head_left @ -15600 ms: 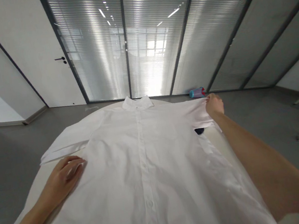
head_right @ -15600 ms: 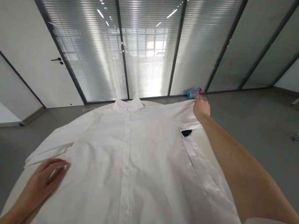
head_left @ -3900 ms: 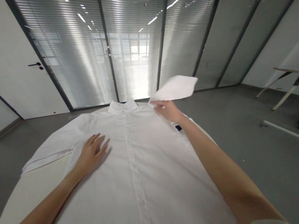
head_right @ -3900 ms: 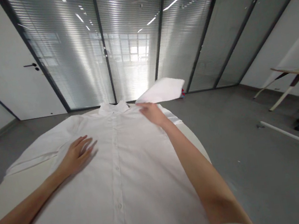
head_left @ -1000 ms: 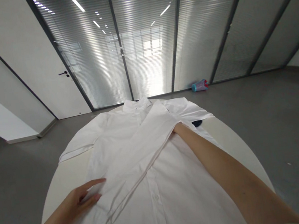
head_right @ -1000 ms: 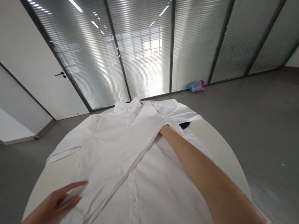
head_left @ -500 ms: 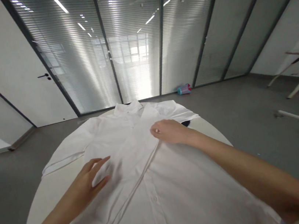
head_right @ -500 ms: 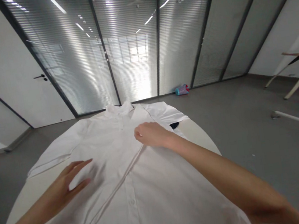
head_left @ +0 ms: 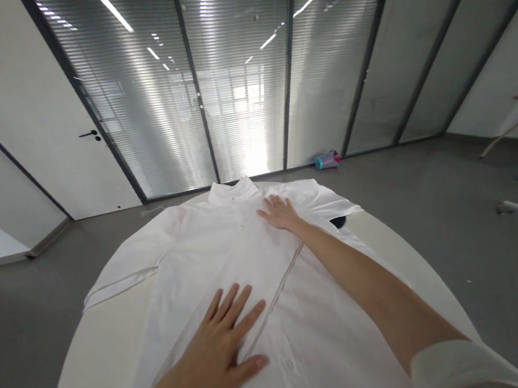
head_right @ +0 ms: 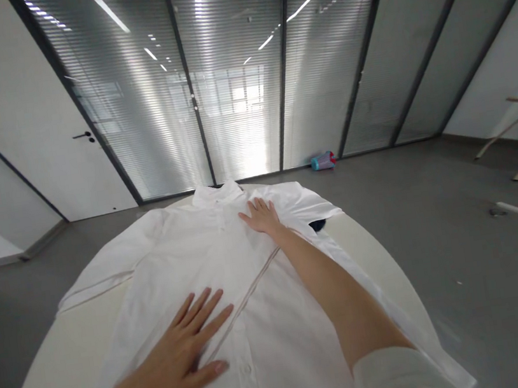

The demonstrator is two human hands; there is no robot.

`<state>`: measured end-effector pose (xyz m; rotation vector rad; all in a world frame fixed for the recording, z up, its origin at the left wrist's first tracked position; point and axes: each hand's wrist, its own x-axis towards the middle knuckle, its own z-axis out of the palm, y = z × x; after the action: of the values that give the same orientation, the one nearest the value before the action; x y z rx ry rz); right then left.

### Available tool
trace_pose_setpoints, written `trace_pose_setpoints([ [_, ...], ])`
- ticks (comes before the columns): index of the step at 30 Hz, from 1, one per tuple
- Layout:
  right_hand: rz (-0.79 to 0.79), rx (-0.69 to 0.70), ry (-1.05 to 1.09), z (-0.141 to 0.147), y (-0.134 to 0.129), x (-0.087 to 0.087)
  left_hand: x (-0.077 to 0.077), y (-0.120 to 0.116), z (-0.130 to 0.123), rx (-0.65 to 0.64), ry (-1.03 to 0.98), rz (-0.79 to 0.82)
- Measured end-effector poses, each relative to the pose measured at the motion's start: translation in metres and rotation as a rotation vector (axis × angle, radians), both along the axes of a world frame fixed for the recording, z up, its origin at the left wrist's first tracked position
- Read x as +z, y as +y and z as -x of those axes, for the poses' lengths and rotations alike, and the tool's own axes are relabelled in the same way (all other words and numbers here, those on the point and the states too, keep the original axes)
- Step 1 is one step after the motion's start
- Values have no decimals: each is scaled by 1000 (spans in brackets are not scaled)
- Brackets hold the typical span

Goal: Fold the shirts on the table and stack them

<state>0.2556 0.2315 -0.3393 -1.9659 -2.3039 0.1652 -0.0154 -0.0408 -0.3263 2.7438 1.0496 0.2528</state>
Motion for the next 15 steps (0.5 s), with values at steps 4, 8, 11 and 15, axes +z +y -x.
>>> trace_pose_setpoints([
  [4, 12, -112, -13, -14, 21, 1, 3, 1, 0, -7, -18, 4],
  [8, -67, -174, -14, -15, 23, 4, 3, 3, -2, -7, -10, 31],
  [11, -191, -70, -56, -4, 7, 7, 3, 4, -3, 3, 2, 39],
  [15, -113, 233, -59, 18, -23, 7, 1, 3, -3, 8, -21, 22],
])
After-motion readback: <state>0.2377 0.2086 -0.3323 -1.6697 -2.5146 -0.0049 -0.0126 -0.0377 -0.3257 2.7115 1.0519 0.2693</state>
